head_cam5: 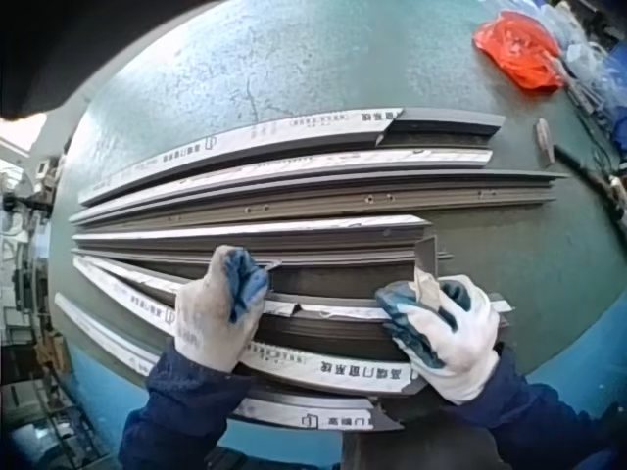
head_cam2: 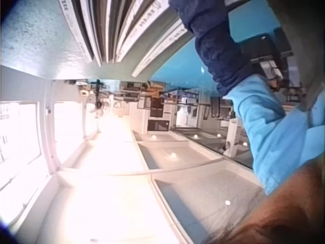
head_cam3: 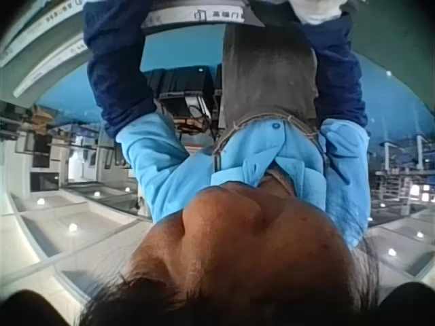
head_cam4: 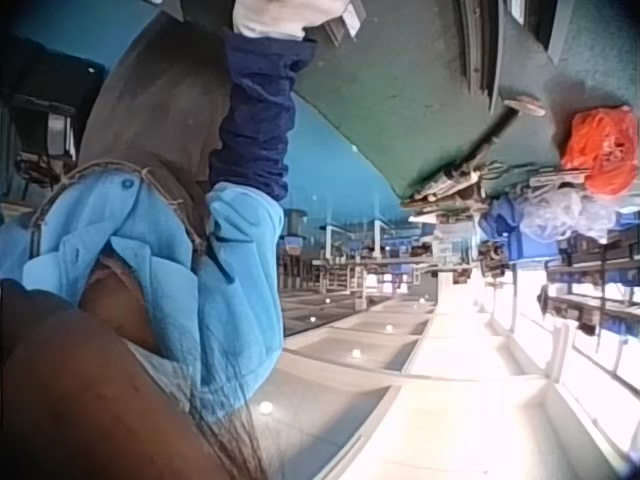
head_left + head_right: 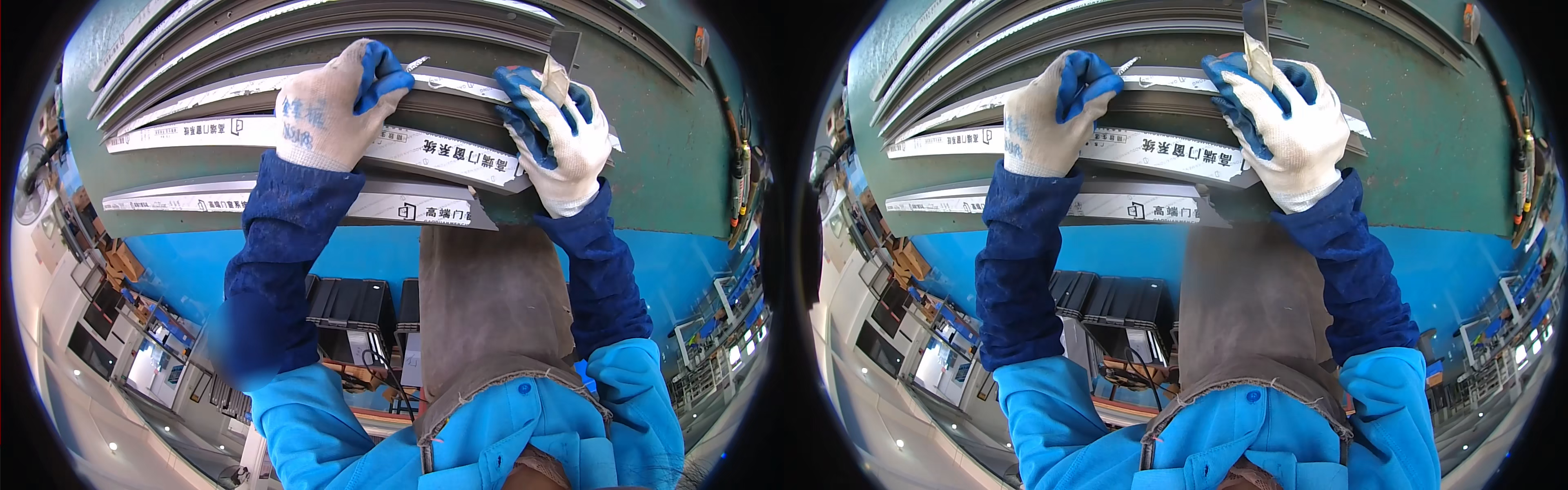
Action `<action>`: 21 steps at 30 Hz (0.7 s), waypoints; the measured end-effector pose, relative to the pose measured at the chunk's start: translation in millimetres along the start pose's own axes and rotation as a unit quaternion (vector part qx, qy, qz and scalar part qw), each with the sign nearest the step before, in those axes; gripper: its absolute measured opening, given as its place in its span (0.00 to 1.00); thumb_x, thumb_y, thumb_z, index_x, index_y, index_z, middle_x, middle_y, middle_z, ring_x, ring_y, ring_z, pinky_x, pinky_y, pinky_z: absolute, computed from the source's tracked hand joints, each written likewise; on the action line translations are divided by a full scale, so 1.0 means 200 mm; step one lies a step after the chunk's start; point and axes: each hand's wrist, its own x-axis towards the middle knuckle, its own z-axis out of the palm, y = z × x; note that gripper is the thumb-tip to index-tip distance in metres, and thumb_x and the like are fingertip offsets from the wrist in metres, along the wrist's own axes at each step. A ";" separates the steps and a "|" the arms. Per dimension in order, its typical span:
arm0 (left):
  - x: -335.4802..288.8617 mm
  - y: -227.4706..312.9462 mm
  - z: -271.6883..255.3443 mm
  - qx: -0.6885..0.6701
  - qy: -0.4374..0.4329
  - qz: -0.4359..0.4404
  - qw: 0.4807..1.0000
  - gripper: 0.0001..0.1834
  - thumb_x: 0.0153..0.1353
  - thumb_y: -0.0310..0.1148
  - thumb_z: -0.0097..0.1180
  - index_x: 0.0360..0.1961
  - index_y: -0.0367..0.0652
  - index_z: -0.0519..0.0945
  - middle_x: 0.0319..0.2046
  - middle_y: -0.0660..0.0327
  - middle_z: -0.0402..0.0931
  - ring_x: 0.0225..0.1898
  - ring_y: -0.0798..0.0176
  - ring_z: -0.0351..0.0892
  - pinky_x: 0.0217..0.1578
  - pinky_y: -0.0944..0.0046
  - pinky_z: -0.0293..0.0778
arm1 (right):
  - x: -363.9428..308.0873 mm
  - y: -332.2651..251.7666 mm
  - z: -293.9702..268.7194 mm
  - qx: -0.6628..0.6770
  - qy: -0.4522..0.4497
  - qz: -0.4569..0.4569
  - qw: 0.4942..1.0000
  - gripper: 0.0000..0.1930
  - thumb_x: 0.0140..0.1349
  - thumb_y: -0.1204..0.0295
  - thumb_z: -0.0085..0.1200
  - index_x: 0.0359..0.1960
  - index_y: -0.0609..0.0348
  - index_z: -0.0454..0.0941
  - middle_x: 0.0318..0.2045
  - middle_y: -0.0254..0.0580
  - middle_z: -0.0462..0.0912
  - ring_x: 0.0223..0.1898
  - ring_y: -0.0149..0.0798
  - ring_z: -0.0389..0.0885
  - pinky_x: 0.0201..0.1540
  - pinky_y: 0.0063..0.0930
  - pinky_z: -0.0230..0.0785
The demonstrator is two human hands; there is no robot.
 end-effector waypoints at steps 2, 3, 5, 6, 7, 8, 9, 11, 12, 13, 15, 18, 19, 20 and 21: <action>0.02 -0.03 -0.02 -0.031 0.038 -0.012 0.999 0.18 0.49 0.30 0.69 0.42 0.42 0.79 0.25 0.61 0.81 0.18 0.70 0.76 0.21 0.74 0.72 | 0.00 0.00 0.00 -0.004 -0.004 0.003 1.000 0.25 0.38 0.73 0.68 0.44 0.41 0.82 0.40 0.39 0.83 0.39 0.44 0.79 0.40 0.35 0.76; 0.04 -0.04 -0.04 -0.063 0.077 -0.024 0.995 0.18 0.50 0.30 0.68 0.42 0.42 0.79 0.24 0.62 0.81 0.17 0.70 0.75 0.20 0.74 0.71 | 0.00 0.00 0.00 -0.008 -0.009 0.006 1.000 0.25 0.38 0.73 0.68 0.44 0.41 0.82 0.40 0.39 0.83 0.39 0.44 0.79 0.40 0.35 0.75; 0.06 -0.06 -0.06 -0.128 0.153 -0.049 0.979 0.17 0.51 0.30 0.68 0.42 0.42 0.79 0.22 0.63 0.80 0.16 0.70 0.73 0.19 0.74 0.69 | 0.00 0.00 0.00 -0.018 -0.020 0.011 1.000 0.25 0.38 0.72 0.68 0.44 0.41 0.82 0.40 0.39 0.83 0.39 0.44 0.79 0.40 0.35 0.75; 0.06 -0.06 -0.06 -0.127 0.153 -0.048 0.979 0.17 0.51 0.30 0.68 0.42 0.42 0.79 0.22 0.63 0.80 0.16 0.70 0.73 0.19 0.74 0.69 | 0.00 0.00 -0.01 -0.018 -0.019 0.011 1.000 0.25 0.38 0.72 0.68 0.44 0.41 0.82 0.40 0.39 0.83 0.39 0.44 0.79 0.40 0.35 0.75; 0.05 -0.04 -0.05 -0.109 0.114 -0.022 0.987 0.16 0.51 0.30 0.67 0.42 0.42 0.78 0.22 0.62 0.80 0.16 0.70 0.73 0.19 0.74 0.69 | 0.00 0.00 -0.01 -0.016 -0.021 0.009 1.000 0.25 0.38 0.72 0.68 0.44 0.41 0.82 0.40 0.39 0.83 0.39 0.44 0.79 0.39 0.35 0.75; 0.04 -0.03 -0.04 -0.091 0.074 0.004 0.993 0.15 0.52 0.29 0.66 0.42 0.41 0.78 0.21 0.62 0.79 0.16 0.70 0.73 0.18 0.74 0.69 | 0.00 0.00 -0.01 -0.014 -0.023 0.007 1.000 0.25 0.38 0.72 0.68 0.44 0.41 0.82 0.40 0.39 0.83 0.39 0.44 0.79 0.39 0.35 0.75; 0.03 -0.01 -0.03 -0.072 0.035 0.030 0.996 0.15 0.53 0.29 0.65 0.42 0.41 0.78 0.21 0.62 0.79 0.16 0.70 0.73 0.18 0.74 0.69 | 0.00 0.00 -0.01 -0.012 -0.025 0.005 1.000 0.25 0.38 0.73 0.68 0.44 0.41 0.83 0.40 0.38 0.83 0.39 0.44 0.79 0.39 0.34 0.75; 0.03 0.01 -0.02 -0.054 -0.005 0.057 0.997 0.14 0.54 0.29 0.64 0.43 0.41 0.78 0.21 0.62 0.79 0.16 0.70 0.73 0.18 0.73 0.68 | 0.01 0.00 -0.01 -0.011 -0.026 0.003 1.000 0.24 0.39 0.73 0.68 0.44 0.41 0.83 0.40 0.38 0.83 0.39 0.44 0.79 0.39 0.34 0.75; 0.03 0.02 -0.02 -0.038 -0.005 0.053 0.998 0.14 0.54 0.29 0.63 0.43 0.41 0.78 0.21 0.62 0.79 0.15 0.70 0.73 0.18 0.73 0.68 | 0.01 0.00 -0.01 -0.010 -0.025 0.004 1.000 0.24 0.38 0.73 0.68 0.44 0.41 0.83 0.40 0.38 0.83 0.39 0.43 0.78 0.39 0.34 0.75; 0.03 0.03 -0.01 -0.021 -0.005 0.050 0.999 0.14 0.55 0.29 0.63 0.43 0.41 0.78 0.20 0.62 0.79 0.15 0.70 0.73 0.18 0.74 0.68 | 0.00 0.00 -0.01 -0.008 -0.024 0.004 1.000 0.25 0.38 0.73 0.68 0.44 0.41 0.83 0.40 0.38 0.83 0.38 0.43 0.78 0.39 0.33 0.75; 0.04 0.05 0.00 0.011 -0.005 0.042 0.999 0.14 0.55 0.30 0.63 0.43 0.41 0.78 0.20 0.63 0.78 0.15 0.70 0.72 0.18 0.74 0.68 | 0.00 0.01 0.00 -0.004 -0.023 0.006 1.000 0.25 0.38 0.73 0.67 0.43 0.41 0.83 0.40 0.38 0.83 0.38 0.42 0.78 0.38 0.33 0.75; 0.03 0.05 0.02 0.049 0.028 0.040 0.998 0.13 0.56 0.30 0.61 0.43 0.40 0.78 0.21 0.62 0.79 0.15 0.70 0.72 0.18 0.73 0.68 | 0.02 0.01 0.00 0.002 -0.016 0.003 1.000 0.24 0.38 0.73 0.67 0.43 0.41 0.83 0.40 0.38 0.82 0.37 0.42 0.78 0.37 0.33 0.75; 0.03 0.04 0.03 0.067 0.045 0.039 0.996 0.13 0.56 0.30 0.60 0.43 0.39 0.78 0.22 0.62 0.79 0.15 0.70 0.72 0.18 0.73 0.68 | 0.02 0.01 0.00 0.005 -0.014 0.001 1.000 0.24 0.38 0.73 0.67 0.43 0.41 0.83 0.40 0.38 0.82 0.37 0.41 0.78 0.37 0.32 0.76; 0.03 0.04 0.04 0.085 0.061 0.038 0.994 0.13 0.57 0.29 0.60 0.43 0.39 0.78 0.23 0.61 0.79 0.15 0.70 0.72 0.17 0.73 0.68 | 0.03 0.01 -0.01 0.007 -0.011 -0.001 1.000 0.24 0.38 0.74 0.67 0.43 0.41 0.83 0.40 0.37 0.82 0.37 0.41 0.78 0.37 0.32 0.76; 0.03 0.04 0.05 0.084 0.062 0.039 0.994 0.13 0.57 0.29 0.60 0.43 0.39 0.78 0.23 0.61 0.79 0.15 0.70 0.72 0.17 0.73 0.68 | 0.03 0.01 -0.01 0.006 -0.010 -0.001 1.000 0.24 0.38 0.74 0.67 0.43 0.41 0.83 0.40 0.37 0.82 0.37 0.41 0.78 0.37 0.32 0.76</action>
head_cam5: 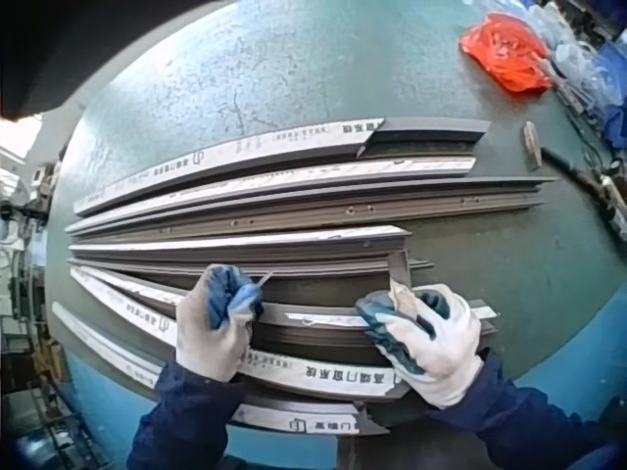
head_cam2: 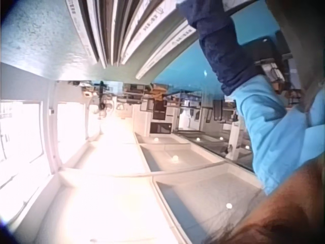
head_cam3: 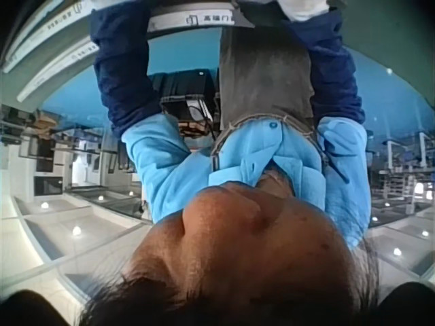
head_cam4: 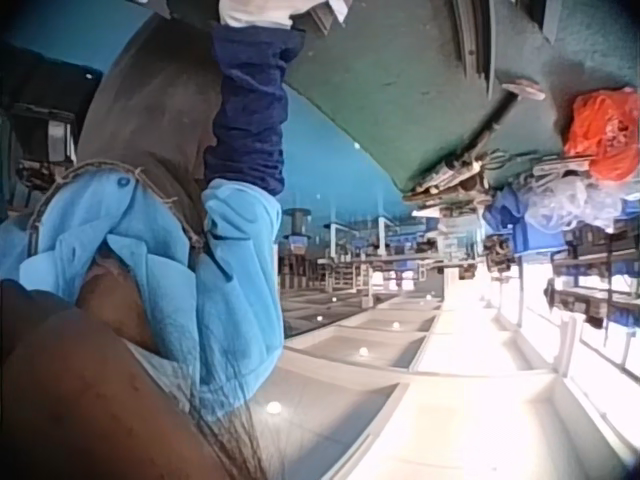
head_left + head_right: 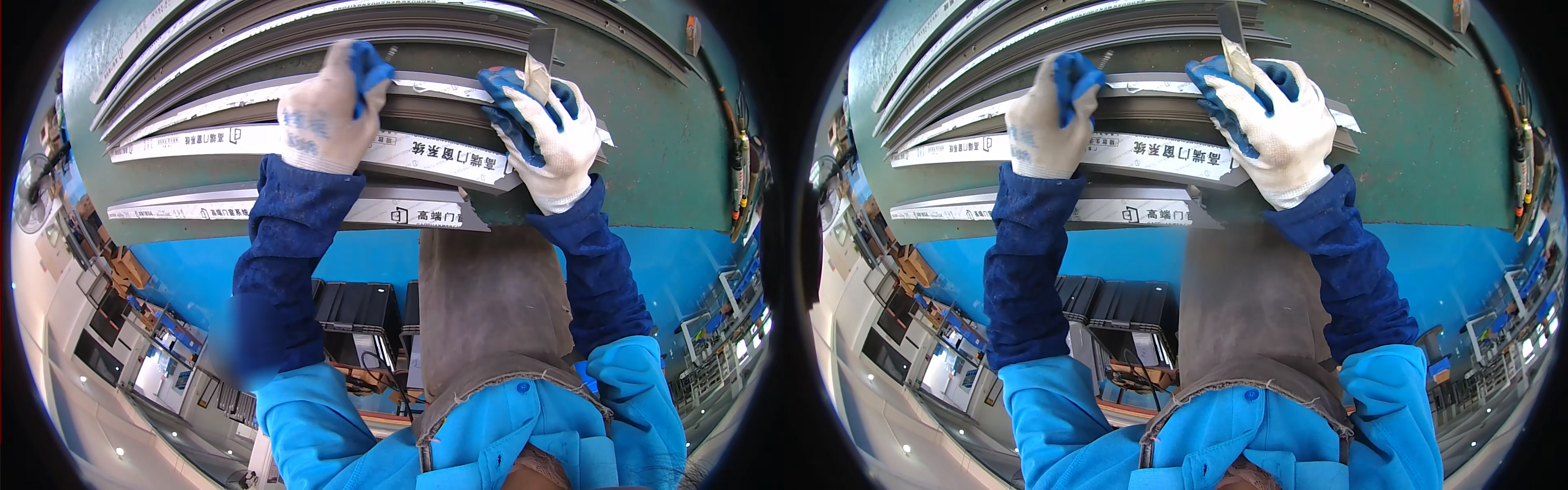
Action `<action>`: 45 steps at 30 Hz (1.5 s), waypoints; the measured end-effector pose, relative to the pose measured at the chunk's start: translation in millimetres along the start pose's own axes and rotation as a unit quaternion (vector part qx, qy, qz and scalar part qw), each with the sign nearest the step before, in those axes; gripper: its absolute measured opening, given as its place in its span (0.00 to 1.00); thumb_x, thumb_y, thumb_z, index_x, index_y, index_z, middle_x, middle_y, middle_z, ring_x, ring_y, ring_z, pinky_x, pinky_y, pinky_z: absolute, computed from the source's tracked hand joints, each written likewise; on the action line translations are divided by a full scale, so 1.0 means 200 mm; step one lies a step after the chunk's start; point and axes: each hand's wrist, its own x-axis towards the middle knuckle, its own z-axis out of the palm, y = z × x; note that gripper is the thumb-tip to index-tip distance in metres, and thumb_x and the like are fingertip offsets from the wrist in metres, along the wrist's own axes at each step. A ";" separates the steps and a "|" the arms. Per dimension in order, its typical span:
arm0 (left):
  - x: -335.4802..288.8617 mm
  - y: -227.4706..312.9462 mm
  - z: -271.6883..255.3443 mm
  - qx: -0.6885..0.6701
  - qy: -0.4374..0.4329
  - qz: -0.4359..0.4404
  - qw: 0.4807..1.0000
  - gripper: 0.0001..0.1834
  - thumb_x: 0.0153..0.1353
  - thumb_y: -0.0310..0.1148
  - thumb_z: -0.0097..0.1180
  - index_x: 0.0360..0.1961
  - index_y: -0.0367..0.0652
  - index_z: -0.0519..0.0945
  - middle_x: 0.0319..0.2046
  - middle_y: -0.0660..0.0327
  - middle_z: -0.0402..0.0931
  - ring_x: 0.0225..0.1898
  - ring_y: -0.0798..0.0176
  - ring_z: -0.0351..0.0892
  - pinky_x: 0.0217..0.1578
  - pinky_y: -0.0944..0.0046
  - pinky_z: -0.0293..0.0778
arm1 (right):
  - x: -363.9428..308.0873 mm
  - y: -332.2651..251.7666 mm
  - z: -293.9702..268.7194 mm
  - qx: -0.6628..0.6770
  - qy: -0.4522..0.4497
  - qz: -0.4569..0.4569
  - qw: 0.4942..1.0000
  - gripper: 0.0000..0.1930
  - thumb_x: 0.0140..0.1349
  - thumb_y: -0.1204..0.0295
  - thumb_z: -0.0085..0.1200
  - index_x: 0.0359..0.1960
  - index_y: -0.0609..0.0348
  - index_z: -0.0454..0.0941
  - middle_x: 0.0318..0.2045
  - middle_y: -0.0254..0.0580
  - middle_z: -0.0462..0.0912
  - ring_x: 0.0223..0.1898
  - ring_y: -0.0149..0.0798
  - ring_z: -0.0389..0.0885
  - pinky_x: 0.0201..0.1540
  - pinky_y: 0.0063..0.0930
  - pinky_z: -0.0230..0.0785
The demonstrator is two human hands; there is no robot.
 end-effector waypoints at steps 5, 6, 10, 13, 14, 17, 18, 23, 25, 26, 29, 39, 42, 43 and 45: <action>-0.01 -0.08 -0.02 -0.315 0.090 -0.115 0.938 0.07 0.56 0.26 0.57 0.37 0.40 0.78 0.22 0.63 0.79 0.13 0.69 0.71 0.18 0.74 0.71 | 0.00 -0.02 0.00 -0.007 -0.006 0.003 1.000 0.23 0.38 0.73 0.67 0.42 0.42 0.83 0.40 0.37 0.82 0.36 0.41 0.78 0.36 0.32 0.75; -0.02 -0.11 -0.03 -0.374 0.073 -0.149 0.912 0.07 0.56 0.25 0.55 0.37 0.39 0.78 0.23 0.63 0.79 0.14 0.70 0.71 0.19 0.74 0.71 | 0.00 -0.01 0.00 -0.005 -0.002 0.005 1.000 0.23 0.38 0.73 0.67 0.42 0.42 0.83 0.40 0.37 0.82 0.36 0.41 0.78 0.37 0.31 0.75; -0.03 -0.12 -0.05 -0.457 0.068 -0.159 0.873 0.10 0.54 0.22 0.52 0.38 0.35 0.79 0.23 0.62 0.78 0.17 0.73 0.70 0.21 0.75 0.69 | 0.00 -0.01 0.01 0.000 0.011 0.011 1.000 0.23 0.39 0.73 0.67 0.42 0.42 0.83 0.40 0.36 0.82 0.37 0.41 0.77 0.39 0.30 0.74; -0.01 -0.01 -0.12 -0.353 0.048 -0.083 0.931 0.13 0.57 0.25 0.53 0.44 0.34 0.77 0.25 0.60 0.78 0.20 0.72 0.73 0.23 0.75 0.71 | 0.00 -0.01 -0.01 0.018 -0.017 0.011 1.000 0.24 0.39 0.73 0.66 0.45 0.43 0.81 0.43 0.36 0.82 0.36 0.41 0.78 0.40 0.31 0.74; -0.01 0.01 -0.16 -0.331 -0.017 -0.102 0.938 0.16 0.59 0.28 0.52 0.48 0.34 0.75 0.27 0.58 0.79 0.23 0.69 0.76 0.25 0.75 0.73 | 0.00 0.00 -0.02 0.022 -0.026 0.012 0.999 0.25 0.40 0.73 0.65 0.46 0.43 0.81 0.43 0.36 0.81 0.36 0.42 0.78 0.40 0.31 0.74; -0.03 -0.04 -0.26 -0.594 0.010 -0.123 0.795 0.17 0.62 0.34 0.52 0.49 0.35 0.75 0.27 0.59 0.78 0.23 0.70 0.75 0.23 0.75 0.72 | 0.02 0.00 -0.06 0.042 -0.045 0.014 0.998 0.27 0.41 0.74 0.64 0.48 0.45 0.79 0.46 0.35 0.81 0.36 0.42 0.78 0.42 0.31 0.73; -0.02 -0.02 -0.31 -0.578 0.035 -0.152 0.801 0.17 0.63 0.34 0.52 0.49 0.36 0.75 0.28 0.59 0.78 0.24 0.69 0.76 0.23 0.75 0.72 | 0.03 -0.01 -0.08 0.049 -0.050 0.016 0.997 0.27 0.41 0.74 0.63 0.49 0.45 0.79 0.46 0.35 0.80 0.36 0.42 0.78 0.42 0.31 0.73; 0.02 0.10 -0.27 -0.483 0.051 -0.208 0.849 0.14 0.64 0.33 0.49 0.48 0.38 0.75 0.29 0.59 0.77 0.25 0.69 0.75 0.21 0.75 0.70 | -0.09 0.03 -0.14 0.151 0.003 0.059 0.987 0.25 0.49 0.72 0.60 0.53 0.52 0.76 0.48 0.37 0.80 0.35 0.41 0.78 0.42 0.31 0.72; 0.04 0.18 -0.18 -0.471 0.036 -0.208 0.857 0.13 0.65 0.32 0.48 0.47 0.38 0.75 0.29 0.59 0.77 0.25 0.69 0.74 0.21 0.75 0.69 | -0.16 0.07 -0.23 0.163 0.022 0.080 0.983 0.24 0.52 0.71 0.59 0.54 0.54 0.75 0.49 0.38 0.80 0.35 0.40 0.79 0.41 0.31 0.72; 0.03 0.23 -0.13 -0.485 0.046 -0.199 0.851 0.13 0.64 0.32 0.48 0.48 0.38 0.75 0.29 0.58 0.77 0.25 0.69 0.74 0.21 0.76 0.68 | -0.21 0.08 -0.30 0.196 0.010 0.140 0.971 0.24 0.53 0.70 0.58 0.55 0.56 0.74 0.49 0.38 0.80 0.34 0.39 0.78 0.41 0.30 0.72; 0.05 0.41 -0.01 -0.519 0.082 -0.175 0.833 0.14 0.64 0.30 0.47 0.49 0.38 0.74 0.29 0.58 0.76 0.26 0.70 0.73 0.22 0.78 0.66 | -0.33 0.11 -0.50 0.301 -0.010 0.306 0.903 0.23 0.58 0.68 0.54 0.56 0.59 0.72 0.48 0.41 0.80 0.33 0.36 0.78 0.39 0.26 0.71; 0.24 0.72 0.08 -0.558 -0.192 -0.143 0.795 0.18 0.54 0.16 0.45 0.47 0.35 0.77 0.31 0.57 0.79 0.32 0.65 0.74 0.38 0.70 0.72 | -0.51 0.13 -0.67 0.420 -0.004 0.504 0.755 0.29 0.67 0.61 0.49 0.61 0.73 0.63 0.50 0.51 0.78 0.33 0.32 0.78 0.33 0.18 0.65; 0.24 0.70 0.08 -0.477 -0.216 -0.128 0.842 0.16 0.52 0.18 0.52 0.44 0.35 0.79 0.33 0.55 0.80 0.30 0.65 0.75 0.36 0.69 0.73 | -0.51 0.20 -0.61 0.398 0.069 0.480 0.779 0.24 0.65 0.64 0.49 0.57 0.69 0.69 0.49 0.50 0.79 0.33 0.35 0.78 0.36 0.21 0.67; 0.23 0.69 0.10 -0.427 -0.191 -0.048 0.883 0.15 0.52 0.21 0.56 0.44 0.37 0.80 0.32 0.57 0.80 0.29 0.66 0.76 0.34 0.69 0.73 | -0.49 0.25 -0.58 0.272 0.044 0.403 0.873 0.22 0.59 0.69 0.52 0.55 0.64 0.71 0.44 0.47 0.80 0.31 0.37 0.78 0.35 0.23 0.69; 0.18 0.66 0.13 -0.308 -0.132 0.070 0.939 0.17 0.50 0.27 0.62 0.43 0.40 0.80 0.32 0.59 0.81 0.27 0.65 0.77 0.31 0.68 0.74 | -0.45 0.28 -0.53 0.142 0.018 0.312 0.939 0.23 0.50 0.77 0.55 0.52 0.58 0.75 0.40 0.45 0.82 0.30 0.40 0.78 0.36 0.27 0.70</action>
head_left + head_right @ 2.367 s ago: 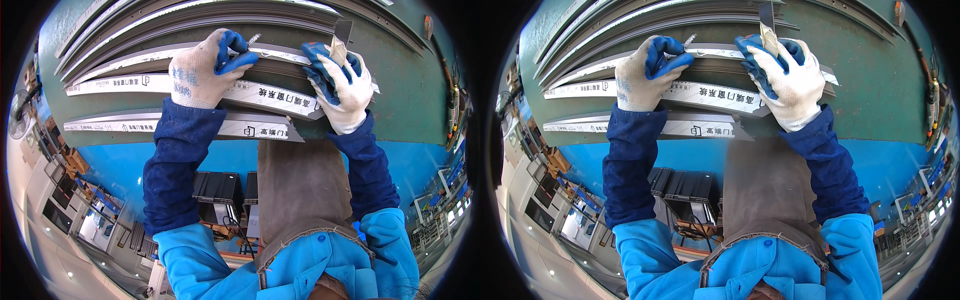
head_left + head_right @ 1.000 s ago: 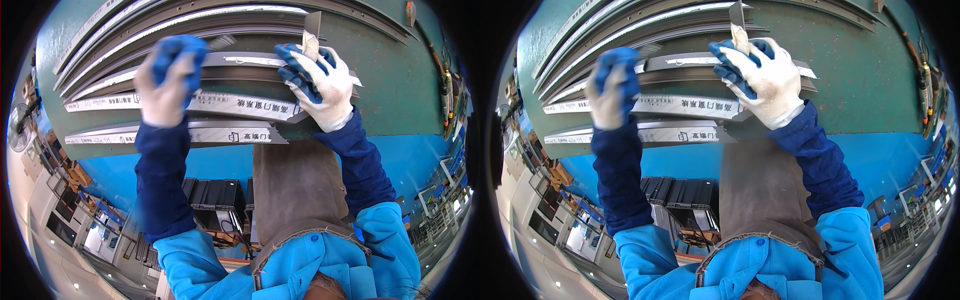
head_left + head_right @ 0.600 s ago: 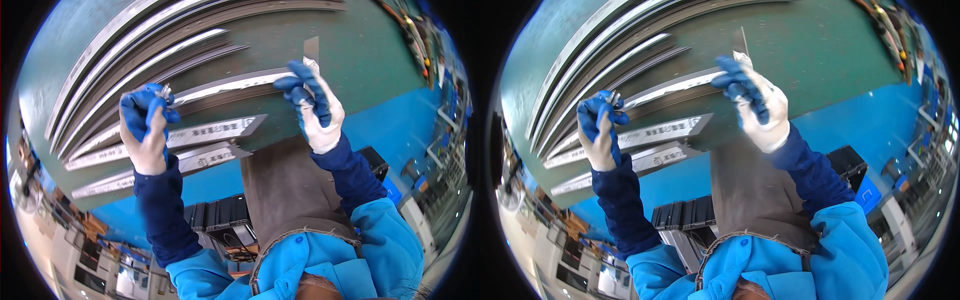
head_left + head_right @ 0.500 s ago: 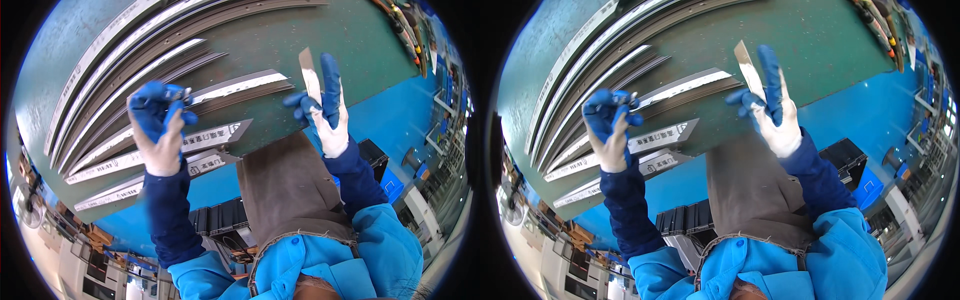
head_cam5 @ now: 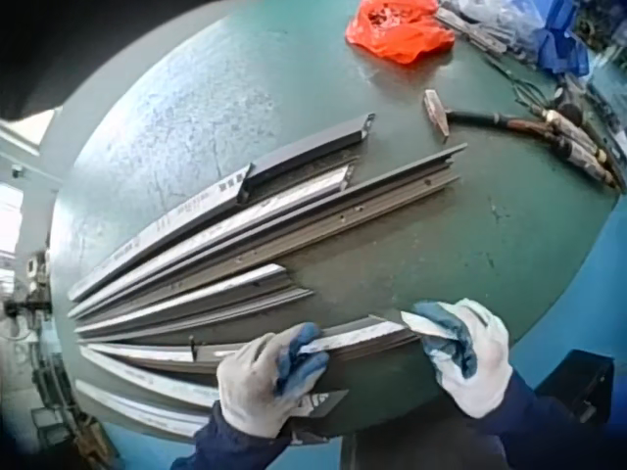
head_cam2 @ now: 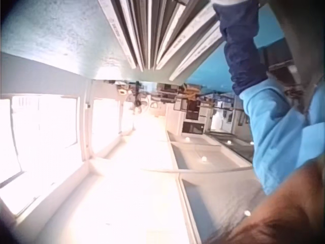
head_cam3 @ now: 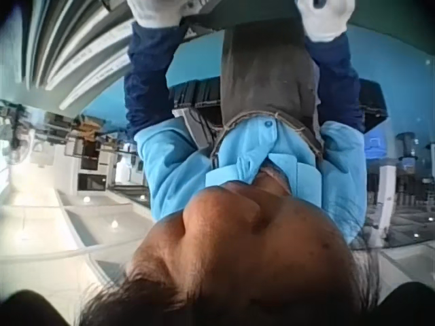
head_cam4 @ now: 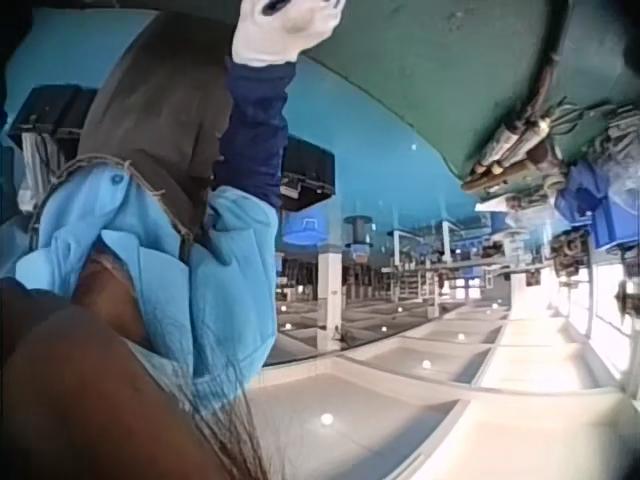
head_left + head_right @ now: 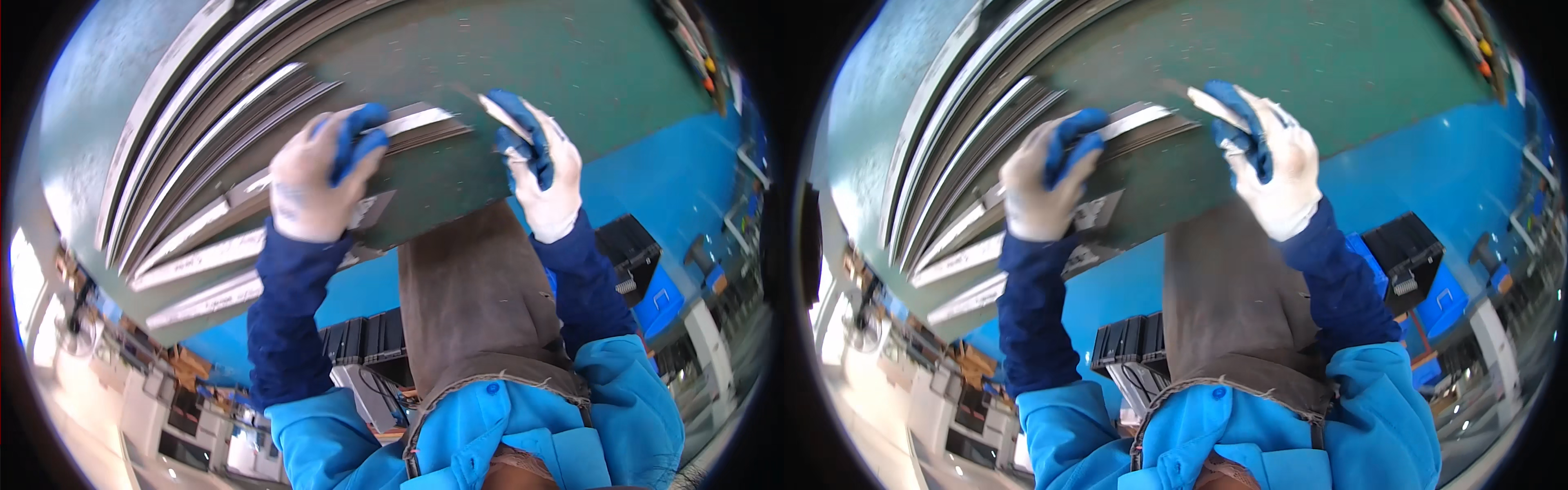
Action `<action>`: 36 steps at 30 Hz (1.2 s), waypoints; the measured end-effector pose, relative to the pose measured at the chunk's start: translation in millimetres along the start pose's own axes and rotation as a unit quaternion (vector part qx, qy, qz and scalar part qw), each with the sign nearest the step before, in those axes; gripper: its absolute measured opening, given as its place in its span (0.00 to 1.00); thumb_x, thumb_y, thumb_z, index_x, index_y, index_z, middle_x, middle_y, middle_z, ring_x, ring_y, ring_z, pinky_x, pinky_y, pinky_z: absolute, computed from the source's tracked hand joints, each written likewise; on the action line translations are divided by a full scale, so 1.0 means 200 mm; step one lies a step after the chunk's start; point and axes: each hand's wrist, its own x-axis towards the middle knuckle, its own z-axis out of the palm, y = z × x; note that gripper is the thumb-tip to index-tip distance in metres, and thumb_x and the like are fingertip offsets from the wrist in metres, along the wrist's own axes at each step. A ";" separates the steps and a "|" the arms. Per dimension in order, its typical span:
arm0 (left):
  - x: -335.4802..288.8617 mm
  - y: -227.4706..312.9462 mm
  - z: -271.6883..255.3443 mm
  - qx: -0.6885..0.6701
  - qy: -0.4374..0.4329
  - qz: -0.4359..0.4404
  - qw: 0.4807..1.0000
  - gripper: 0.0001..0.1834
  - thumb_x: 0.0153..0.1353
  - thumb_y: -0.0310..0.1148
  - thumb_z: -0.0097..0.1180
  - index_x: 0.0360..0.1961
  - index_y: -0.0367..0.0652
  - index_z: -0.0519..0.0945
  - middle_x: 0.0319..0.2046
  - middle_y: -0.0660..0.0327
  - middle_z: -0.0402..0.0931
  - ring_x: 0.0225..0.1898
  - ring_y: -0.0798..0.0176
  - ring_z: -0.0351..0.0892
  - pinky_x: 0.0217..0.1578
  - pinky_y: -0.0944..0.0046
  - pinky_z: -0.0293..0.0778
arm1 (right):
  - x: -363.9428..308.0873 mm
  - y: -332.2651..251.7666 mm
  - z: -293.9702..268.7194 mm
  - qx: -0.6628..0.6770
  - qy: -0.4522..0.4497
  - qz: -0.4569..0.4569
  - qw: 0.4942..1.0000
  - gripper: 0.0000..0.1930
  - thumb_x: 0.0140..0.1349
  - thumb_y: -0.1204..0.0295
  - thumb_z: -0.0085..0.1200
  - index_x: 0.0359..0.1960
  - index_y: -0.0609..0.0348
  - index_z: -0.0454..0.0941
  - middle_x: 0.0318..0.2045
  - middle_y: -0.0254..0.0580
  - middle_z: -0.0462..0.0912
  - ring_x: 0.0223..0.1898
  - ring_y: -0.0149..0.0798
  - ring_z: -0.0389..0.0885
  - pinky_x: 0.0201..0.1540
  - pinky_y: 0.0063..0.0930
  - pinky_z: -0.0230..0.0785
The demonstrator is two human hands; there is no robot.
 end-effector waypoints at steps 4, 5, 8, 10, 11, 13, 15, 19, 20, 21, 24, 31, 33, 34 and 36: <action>-0.13 -0.06 -0.05 0.206 0.099 0.012 0.973 0.20 0.47 0.33 0.67 0.44 0.46 0.80 0.30 0.64 0.79 0.26 0.63 0.78 0.29 0.67 0.74 | 0.08 -0.02 0.10 0.016 0.005 -0.061 0.998 0.27 0.42 0.82 0.56 0.50 0.55 0.77 0.40 0.43 0.81 0.33 0.46 0.79 0.38 0.31 0.71; -0.15 -0.08 -0.08 0.221 0.106 0.005 0.969 0.20 0.47 0.33 0.67 0.44 0.46 0.80 0.30 0.64 0.79 0.26 0.63 0.78 0.29 0.67 0.74 | 0.10 -0.02 0.12 0.032 0.001 -0.070 0.997 0.27 0.42 0.82 0.56 0.50 0.55 0.77 0.40 0.43 0.81 0.33 0.46 0.79 0.38 0.31 0.71; -0.22 -0.15 -0.14 0.377 0.102 -0.004 0.920 0.20 0.47 0.36 0.67 0.43 0.49 0.80 0.28 0.65 0.78 0.25 0.63 0.78 0.26 0.67 0.74 | 0.16 -0.01 0.18 -0.045 -0.035 -0.172 0.983 0.27 0.41 0.84 0.56 0.49 0.52 0.78 0.40 0.41 0.81 0.32 0.47 0.79 0.38 0.32 0.71; -0.25 -0.16 -0.18 0.430 0.107 -0.015 0.896 0.20 0.47 0.37 0.67 0.43 0.50 0.80 0.27 0.65 0.77 0.25 0.63 0.78 0.25 0.67 0.73 | 0.20 -0.04 0.22 -0.066 -0.047 -0.217 0.973 0.28 0.41 0.84 0.55 0.49 0.51 0.78 0.40 0.41 0.81 0.32 0.47 0.78 0.38 0.32 0.71; -0.25 -0.15 -0.20 0.440 0.088 -0.032 0.893 0.20 0.46 0.36 0.68 0.43 0.49 0.80 0.27 0.65 0.78 0.24 0.63 0.78 0.25 0.67 0.73 | 0.22 -0.07 0.22 -0.056 -0.083 -0.184 0.978 0.28 0.41 0.85 0.55 0.49 0.52 0.78 0.41 0.42 0.81 0.33 0.47 0.79 0.40 0.32 0.71; -0.24 -0.14 -0.21 0.448 0.046 -0.060 0.891 0.20 0.44 0.33 0.69 0.42 0.48 0.81 0.27 0.65 0.78 0.24 0.63 0.78 0.25 0.67 0.73 | 0.26 -0.12 0.22 -0.048 -0.153 -0.111 0.981 0.28 0.40 0.87 0.53 0.49 0.55 0.78 0.41 0.44 0.81 0.37 0.48 0.79 0.43 0.31 0.71; -0.24 -0.15 -0.25 0.432 0.023 -0.078 0.898 0.20 0.45 0.32 0.70 0.42 0.46 0.82 0.27 0.66 0.79 0.24 0.64 0.78 0.25 0.68 0.74 | 0.27 -0.15 0.22 -0.046 -0.190 -0.077 0.978 0.29 0.39 0.88 0.52 0.49 0.57 0.78 0.42 0.46 0.81 0.39 0.48 0.79 0.45 0.31 0.70; -0.34 -0.30 -0.36 0.169 0.264 -0.113 0.943 0.18 0.43 0.38 0.71 0.37 0.48 0.83 0.29 0.64 0.82 0.24 0.67 0.80 0.25 0.71 0.74 | 0.26 -0.17 0.24 -0.094 -0.146 -0.098 0.980 0.28 0.40 0.88 0.52 0.48 0.59 0.77 0.41 0.46 0.82 0.36 0.48 0.79 0.44 0.31 0.71; -0.36 -0.33 -0.44 0.186 0.284 -0.171 0.925 0.16 0.44 0.35 0.71 0.36 0.46 0.84 0.29 0.63 0.82 0.24 0.67 0.79 0.26 0.72 0.74 | 0.25 -0.16 0.25 -0.095 -0.146 -0.098 0.980 0.28 0.40 0.88 0.52 0.48 0.59 0.77 0.41 0.46 0.82 0.36 0.48 0.79 0.44 0.31 0.71; -0.38 -0.36 -0.50 0.203 0.303 -0.229 0.903 0.15 0.44 0.33 0.71 0.35 0.44 0.84 0.28 0.62 0.83 0.24 0.68 0.79 0.27 0.72 0.74 | 0.23 -0.14 0.26 -0.090 -0.119 -0.134 0.980 0.28 0.40 0.88 0.52 0.48 0.59 0.78 0.41 0.46 0.81 0.36 0.48 0.79 0.43 0.31 0.71; -0.31 -0.30 -0.65 0.222 0.128 -0.342 0.904 0.13 0.47 0.30 0.69 0.36 0.43 0.84 0.26 0.61 0.82 0.22 0.68 0.77 0.28 0.73 0.75 | 0.17 -0.09 0.26 -0.070 -0.043 -0.239 0.967 0.27 0.40 0.86 0.54 0.47 0.58 0.78 0.41 0.45 0.81 0.35 0.46 0.80 0.41 0.31 0.72; -0.33 -0.44 -0.64 0.102 0.045 -0.297 0.948 0.13 0.48 0.33 0.67 0.35 0.42 0.84 0.24 0.62 0.80 0.21 0.69 0.75 0.27 0.73 0.73 | 0.15 -0.28 0.19 0.151 0.030 -0.043 0.987 0.21 0.53 0.83 0.49 0.52 0.66 0.73 0.43 0.49 0.80 0.36 0.40 0.80 0.42 0.28 0.73; -0.40 -0.50 -0.69 0.039 0.126 -0.316 0.940 0.12 0.48 0.32 0.66 0.35 0.41 0.83 0.23 0.65 0.80 0.19 0.70 0.72 0.26 0.73 0.70 | 0.14 -0.45 0.17 0.308 -0.080 0.149 0.936 0.17 0.63 0.74 0.47 0.54 0.64 0.69 0.38 0.48 0.82 0.35 0.33 0.79 0.35 0.21 0.71; -0.43 -0.52 -0.71 0.008 0.166 -0.325 0.931 0.12 0.47 0.31 0.65 0.35 0.41 0.83 0.22 0.66 0.79 0.19 0.71 0.71 0.25 0.73 0.68 | 0.14 -0.51 0.18 0.333 -0.158 0.238 0.898 0.17 0.65 0.72 0.47 0.54 0.64 0.69 0.35 0.47 0.82 0.32 0.31 0.79 0.32 0.18 0.70; -0.42 -0.48 -0.71 0.020 0.165 -0.326 0.931 0.11 0.48 0.32 0.65 0.34 0.40 0.83 0.23 0.64 0.80 0.20 0.70 0.72 0.26 0.73 0.70 | 0.14 -0.65 0.24 0.386 -0.258 0.291 0.836 0.17 0.66 0.68 0.48 0.53 0.63 0.69 0.33 0.45 0.82 0.27 0.28 0.77 0.26 0.15 0.65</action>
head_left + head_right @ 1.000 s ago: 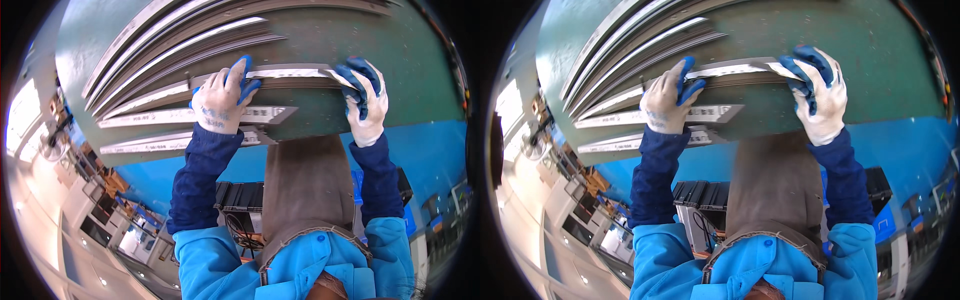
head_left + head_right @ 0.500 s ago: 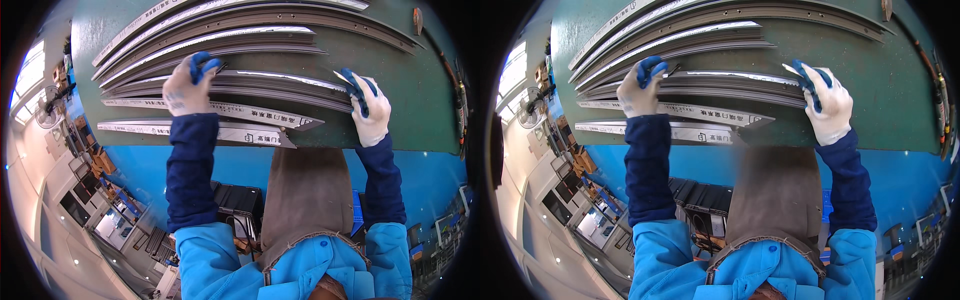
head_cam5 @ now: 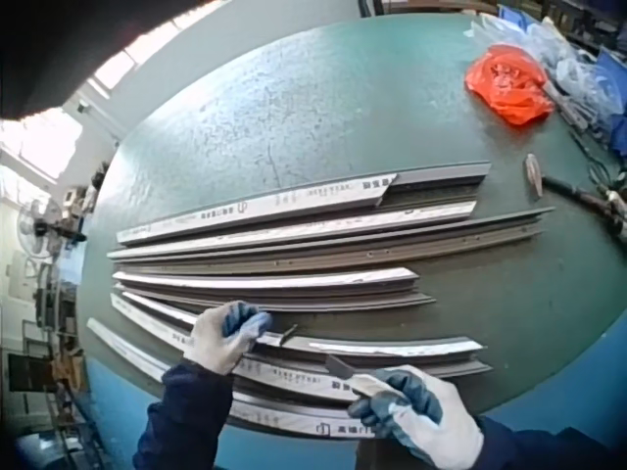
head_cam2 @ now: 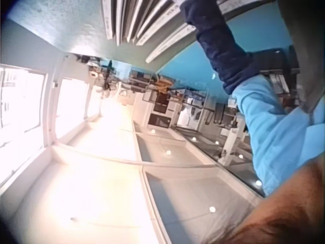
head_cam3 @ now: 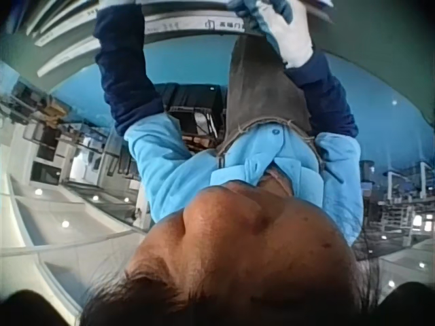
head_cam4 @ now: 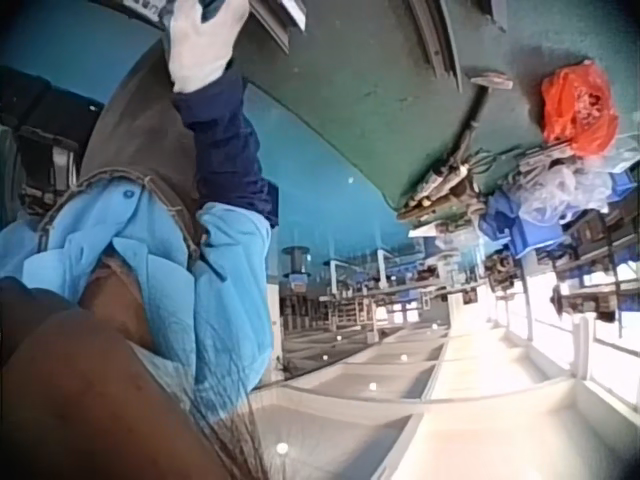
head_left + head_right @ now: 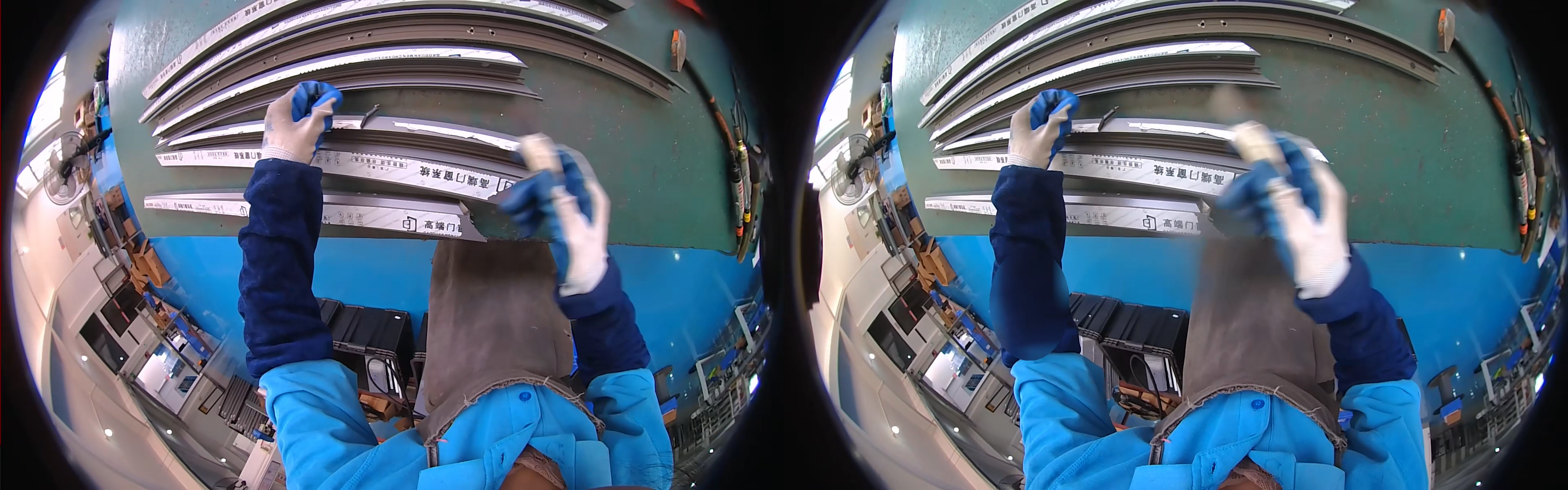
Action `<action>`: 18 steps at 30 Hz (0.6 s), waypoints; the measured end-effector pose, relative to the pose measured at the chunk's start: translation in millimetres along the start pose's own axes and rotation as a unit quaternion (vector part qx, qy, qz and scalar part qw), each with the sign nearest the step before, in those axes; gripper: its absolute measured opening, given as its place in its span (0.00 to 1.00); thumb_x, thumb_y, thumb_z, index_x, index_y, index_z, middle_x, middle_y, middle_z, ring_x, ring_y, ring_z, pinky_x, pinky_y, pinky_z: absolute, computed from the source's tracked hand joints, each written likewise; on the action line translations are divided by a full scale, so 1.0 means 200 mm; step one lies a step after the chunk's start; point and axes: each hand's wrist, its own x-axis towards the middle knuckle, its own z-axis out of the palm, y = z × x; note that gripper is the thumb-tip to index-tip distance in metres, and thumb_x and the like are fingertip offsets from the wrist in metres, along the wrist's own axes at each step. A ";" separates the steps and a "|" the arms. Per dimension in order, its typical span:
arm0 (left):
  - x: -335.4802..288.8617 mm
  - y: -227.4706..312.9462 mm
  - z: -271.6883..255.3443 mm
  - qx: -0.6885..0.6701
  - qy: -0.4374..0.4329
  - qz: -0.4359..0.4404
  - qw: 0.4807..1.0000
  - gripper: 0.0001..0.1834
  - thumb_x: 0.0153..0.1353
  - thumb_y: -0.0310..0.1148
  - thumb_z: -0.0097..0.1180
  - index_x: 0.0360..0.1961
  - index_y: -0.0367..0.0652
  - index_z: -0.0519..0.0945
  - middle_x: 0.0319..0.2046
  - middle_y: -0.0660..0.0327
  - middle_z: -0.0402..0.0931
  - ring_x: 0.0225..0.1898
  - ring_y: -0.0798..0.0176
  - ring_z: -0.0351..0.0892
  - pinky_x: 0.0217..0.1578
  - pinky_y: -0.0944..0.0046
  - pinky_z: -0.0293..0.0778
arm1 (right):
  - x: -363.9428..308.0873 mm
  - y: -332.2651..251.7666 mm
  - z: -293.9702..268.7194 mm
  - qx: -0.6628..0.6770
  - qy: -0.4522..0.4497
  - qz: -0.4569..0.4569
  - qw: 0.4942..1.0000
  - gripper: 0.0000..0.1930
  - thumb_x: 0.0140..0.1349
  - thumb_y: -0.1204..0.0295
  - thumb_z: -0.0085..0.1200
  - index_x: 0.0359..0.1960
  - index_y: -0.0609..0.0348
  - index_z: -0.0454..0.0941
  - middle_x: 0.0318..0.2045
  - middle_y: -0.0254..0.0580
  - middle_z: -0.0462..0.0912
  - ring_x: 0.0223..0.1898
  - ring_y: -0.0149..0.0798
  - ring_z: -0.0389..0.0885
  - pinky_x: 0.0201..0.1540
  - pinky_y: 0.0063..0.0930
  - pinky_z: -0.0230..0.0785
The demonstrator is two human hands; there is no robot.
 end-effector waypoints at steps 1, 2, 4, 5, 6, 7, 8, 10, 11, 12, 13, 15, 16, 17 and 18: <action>-0.02 0.03 -0.02 0.017 0.001 0.000 1.000 0.11 0.49 0.33 0.65 0.33 0.40 0.83 0.23 0.63 0.80 0.20 0.69 0.74 0.27 0.72 0.72 | 0.01 0.02 0.06 -0.004 0.000 -0.003 1.000 0.17 0.66 0.68 0.48 0.53 0.63 0.69 0.33 0.45 0.82 0.27 0.28 0.77 0.26 0.15 0.65; -0.02 0.07 -0.02 0.034 -0.002 0.002 0.999 0.10 0.51 0.34 0.66 0.32 0.40 0.82 0.24 0.61 0.80 0.21 0.68 0.75 0.28 0.72 0.74 | 0.03 0.07 0.10 0.022 -0.039 0.000 0.999 0.18 0.65 0.68 0.48 0.53 0.64 0.69 0.34 0.45 0.82 0.27 0.28 0.76 0.28 0.15 0.66; -0.02 0.09 0.00 0.047 -0.002 0.003 0.999 0.10 0.52 0.35 0.66 0.30 0.40 0.82 0.25 0.59 0.81 0.22 0.67 0.77 0.29 0.72 0.76 | 0.07 0.14 0.13 0.044 -0.079 0.003 0.996 0.19 0.64 0.68 0.48 0.53 0.65 0.70 0.35 0.44 0.82 0.28 0.27 0.75 0.30 0.15 0.66; -0.02 0.11 0.04 0.083 -0.025 0.012 0.996 0.10 0.52 0.35 0.66 0.30 0.39 0.82 0.25 0.59 0.81 0.22 0.68 0.77 0.29 0.72 0.76 | 0.08 0.16 0.14 0.014 -0.052 -0.019 0.998 0.19 0.63 0.69 0.48 0.53 0.65 0.70 0.35 0.44 0.82 0.28 0.27 0.75 0.30 0.15 0.66; -0.02 0.13 0.07 0.122 -0.044 0.019 0.991 0.09 0.52 0.34 0.65 0.30 0.39 0.82 0.25 0.59 0.81 0.22 0.68 0.77 0.29 0.73 0.76 | 0.10 0.18 0.15 -0.014 -0.029 -0.040 0.999 0.18 0.62 0.70 0.48 0.53 0.65 0.71 0.36 0.44 0.82 0.28 0.27 0.74 0.30 0.15 0.66; -0.02 0.14 0.09 0.160 -0.064 0.026 0.985 0.09 0.52 0.33 0.65 0.29 0.39 0.81 0.25 0.59 0.81 0.21 0.69 0.77 0.29 0.73 0.76 | 0.12 0.19 0.16 -0.042 -0.006 -0.062 0.997 0.18 0.61 0.71 0.48 0.53 0.65 0.71 0.36 0.44 0.81 0.29 0.26 0.73 0.31 0.15 0.66; -0.02 0.14 0.09 0.197 -0.084 0.034 0.976 0.08 0.52 0.32 0.65 0.29 0.39 0.81 0.26 0.59 0.81 0.21 0.69 0.77 0.29 0.74 0.76 | 0.13 0.20 0.18 -0.070 0.019 -0.085 0.994 0.18 0.61 0.73 0.48 0.53 0.65 0.71 0.37 0.43 0.81 0.29 0.26 0.73 0.31 0.14 0.66; -0.03 0.11 0.08 0.091 -0.061 0.030 0.993 0.08 0.52 0.32 0.65 0.29 0.39 0.81 0.25 0.60 0.81 0.21 0.70 0.76 0.28 0.74 0.76 | 0.15 0.16 0.19 -0.078 0.021 -0.092 0.993 0.17 0.60 0.73 0.49 0.51 0.65 0.72 0.35 0.41 0.80 0.28 0.26 0.72 0.32 0.15 0.66; -0.03 0.07 0.08 -0.008 -0.040 0.022 0.999 0.08 0.52 0.32 0.65 0.28 0.39 0.81 0.25 0.60 0.81 0.21 0.70 0.76 0.28 0.75 0.76 | 0.16 0.15 0.19 -0.079 0.020 -0.093 0.992 0.16 0.60 0.74 0.49 0.49 0.65 0.73 0.32 0.39 0.79 0.28 0.25 0.71 0.32 0.16 0.65; -0.03 0.04 0.07 -0.108 -0.020 0.013 0.994 0.07 0.52 0.32 0.65 0.28 0.39 0.82 0.25 0.61 0.81 0.20 0.71 0.76 0.27 0.75 0.75 | 0.17 0.14 0.20 -0.080 0.020 -0.095 0.992 0.14 0.59 0.75 0.50 0.47 0.65 0.75 0.30 0.37 0.78 0.28 0.25 0.71 0.33 0.17 0.65; -0.02 0.02 0.06 -0.205 0.000 0.004 0.979 0.07 0.51 0.31 0.66 0.27 0.40 0.82 0.24 0.61 0.81 0.20 0.71 0.75 0.27 0.76 0.75 | 0.18 0.12 0.21 -0.080 0.019 -0.096 0.992 0.13 0.59 0.75 0.51 0.46 0.64 0.76 0.28 0.35 0.77 0.27 0.24 0.70 0.34 0.18 0.65; 0.02 0.03 0.03 -0.168 -0.002 0.012 0.986 0.07 0.51 0.31 0.66 0.27 0.40 0.82 0.24 0.62 0.81 0.20 0.72 0.75 0.27 0.77 0.75 | 0.18 0.09 0.25 -0.085 0.026 -0.104 0.991 0.12 0.59 0.77 0.50 0.45 0.64 0.77 0.27 0.34 0.77 0.26 0.24 0.69 0.31 0.16 0.64; 0.04 0.04 0.01 -0.126 0.000 0.017 0.992 0.07 0.51 0.31 0.66 0.26 0.40 0.82 0.23 0.62 0.81 0.20 0.72 0.75 0.26 0.77 0.75 | 0.19 0.07 0.28 -0.086 0.032 -0.105 0.990 0.12 0.59 0.77 0.50 0.45 0.64 0.77 0.27 0.34 0.77 0.26 0.24 0.69 0.31 0.16 0.64; 0.06 0.05 -0.01 -0.085 0.002 0.022 0.996 0.07 0.51 0.31 0.67 0.26 0.41 0.82 0.22 0.63 0.81 0.20 0.72 0.75 0.26 0.78 0.74 | 0.20 0.05 0.30 -0.075 -0.003 -0.043 0.996 0.12 0.58 0.77 0.51 0.44 0.64 0.77 0.27 0.34 0.77 0.25 0.24 0.69 0.28 0.15 0.64; 0.08 0.05 -0.03 -0.043 0.004 0.027 0.999 0.06 0.50 0.31 0.67 0.25 0.41 0.82 0.22 0.63 0.81 0.20 0.73 0.75 0.26 0.78 0.74 | 0.22 0.04 0.32 -0.063 -0.038 0.019 0.997 0.12 0.58 0.78 0.51 0.44 0.65 0.78 0.27 0.35 0.78 0.24 0.25 0.70 0.26 0.14 0.65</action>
